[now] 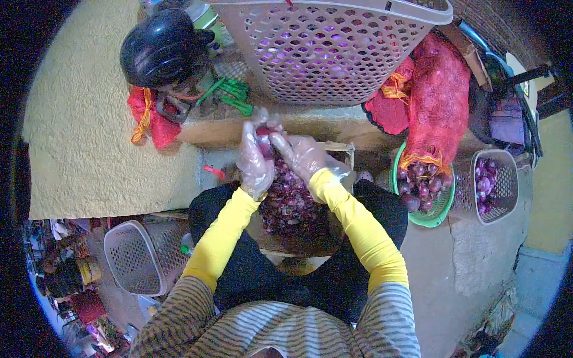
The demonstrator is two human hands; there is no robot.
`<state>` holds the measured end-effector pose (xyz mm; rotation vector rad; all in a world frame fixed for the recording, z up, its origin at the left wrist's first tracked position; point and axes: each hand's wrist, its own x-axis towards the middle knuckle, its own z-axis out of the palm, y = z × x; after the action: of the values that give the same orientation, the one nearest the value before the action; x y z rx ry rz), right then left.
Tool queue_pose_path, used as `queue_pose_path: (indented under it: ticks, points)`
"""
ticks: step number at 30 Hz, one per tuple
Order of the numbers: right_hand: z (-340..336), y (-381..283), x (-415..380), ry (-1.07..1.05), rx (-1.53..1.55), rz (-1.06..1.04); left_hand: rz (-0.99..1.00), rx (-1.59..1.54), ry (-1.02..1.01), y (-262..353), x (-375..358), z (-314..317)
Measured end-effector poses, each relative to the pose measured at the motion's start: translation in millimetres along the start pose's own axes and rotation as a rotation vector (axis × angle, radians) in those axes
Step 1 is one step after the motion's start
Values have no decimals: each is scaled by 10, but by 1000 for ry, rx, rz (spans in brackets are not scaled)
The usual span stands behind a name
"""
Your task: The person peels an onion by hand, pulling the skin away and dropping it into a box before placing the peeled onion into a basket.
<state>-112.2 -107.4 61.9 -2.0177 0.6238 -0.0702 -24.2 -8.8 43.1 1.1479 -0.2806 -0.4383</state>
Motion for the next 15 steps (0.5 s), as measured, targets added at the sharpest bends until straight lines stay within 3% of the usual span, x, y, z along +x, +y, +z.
queue_pose_path:
  ticks: [1,2,4,6,10,11,14,15]
  points:
    - [14,-51,-50,171,-103,-144,-87,-168,29,44,-47,42]
    - [-22,-102,-74,168,-103,-144,-171,-336,59,81,-87,78]
    - [-150,-217,-127,17,-293,-73,-234,-374,139,41,-92,70]
    - [-37,-70,-86,70,-302,-111,-54,-12,195,-138,-53,-26]
    - [118,31,-31,112,-292,-205,-61,-91,272,-186,-29,14]
    - [165,-23,-35,122,-68,-128,28,-11,254,-181,-35,8]
    - [305,-35,26,30,164,35,171,65,210,-198,-4,10]
    - [236,-17,37,-128,82,89,228,62,186,-206,9,9]
